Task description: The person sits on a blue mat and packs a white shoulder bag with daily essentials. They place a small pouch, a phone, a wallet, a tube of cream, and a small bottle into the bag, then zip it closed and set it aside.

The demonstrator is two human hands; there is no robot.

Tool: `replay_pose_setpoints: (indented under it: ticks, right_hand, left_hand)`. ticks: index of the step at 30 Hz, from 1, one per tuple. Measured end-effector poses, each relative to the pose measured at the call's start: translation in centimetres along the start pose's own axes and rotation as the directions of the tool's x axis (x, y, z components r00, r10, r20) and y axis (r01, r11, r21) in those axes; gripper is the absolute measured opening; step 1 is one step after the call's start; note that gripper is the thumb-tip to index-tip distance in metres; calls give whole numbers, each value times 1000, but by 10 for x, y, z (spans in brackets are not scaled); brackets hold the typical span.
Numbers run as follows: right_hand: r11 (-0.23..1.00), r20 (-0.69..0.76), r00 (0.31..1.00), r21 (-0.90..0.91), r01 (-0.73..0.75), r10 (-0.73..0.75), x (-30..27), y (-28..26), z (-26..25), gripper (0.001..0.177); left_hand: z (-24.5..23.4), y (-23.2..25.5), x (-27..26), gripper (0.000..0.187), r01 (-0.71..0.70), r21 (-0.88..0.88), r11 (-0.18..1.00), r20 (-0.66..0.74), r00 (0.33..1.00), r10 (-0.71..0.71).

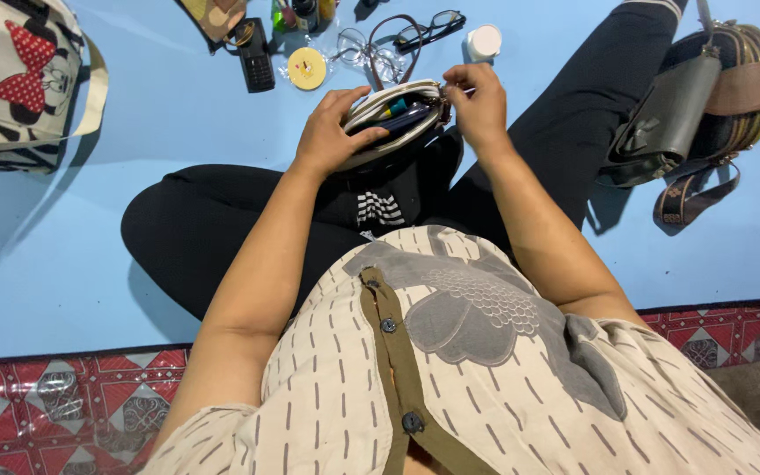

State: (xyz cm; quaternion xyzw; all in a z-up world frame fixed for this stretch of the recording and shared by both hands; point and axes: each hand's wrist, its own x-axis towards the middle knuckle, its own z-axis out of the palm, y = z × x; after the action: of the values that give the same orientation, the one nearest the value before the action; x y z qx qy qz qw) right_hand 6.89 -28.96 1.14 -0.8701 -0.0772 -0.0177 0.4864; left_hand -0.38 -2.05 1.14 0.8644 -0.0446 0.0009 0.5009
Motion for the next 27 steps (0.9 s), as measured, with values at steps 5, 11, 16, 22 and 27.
replay_pose_setpoints:
  ticks: [5, 11, 16, 22, 27]
  right_hand:
    - [890, 222, 875, 58, -452, 429, 12, 29, -9, 14]
    - [884, 290, 894, 225, -411, 342, 10, 32, 1, 13]
    - [997, 169, 986, -72, 12, 1, 4, 19, 12, 34]
    - [849, 158, 932, -384, 362, -326, 5, 2, 25, 42]
    - [781, 190, 899, -446, 437, -395, 2, -2, 22, 38]
  left_hand:
    - [8, 12, 3, 55, 15, 15, 1000, -6, 1000, -15]
    - [16, 13, -4, 58, -53, 119, 992, -62, 996, 60]
    - [22, 21, -3, 66, 17, 178, 984, -15, 1000, -15]
    - [24, 25, -3, 72, -27, 250, 968, -27, 999, 35]
    - [22, 28, -5, 73, -123, 313, 942, -32, 990, 140]
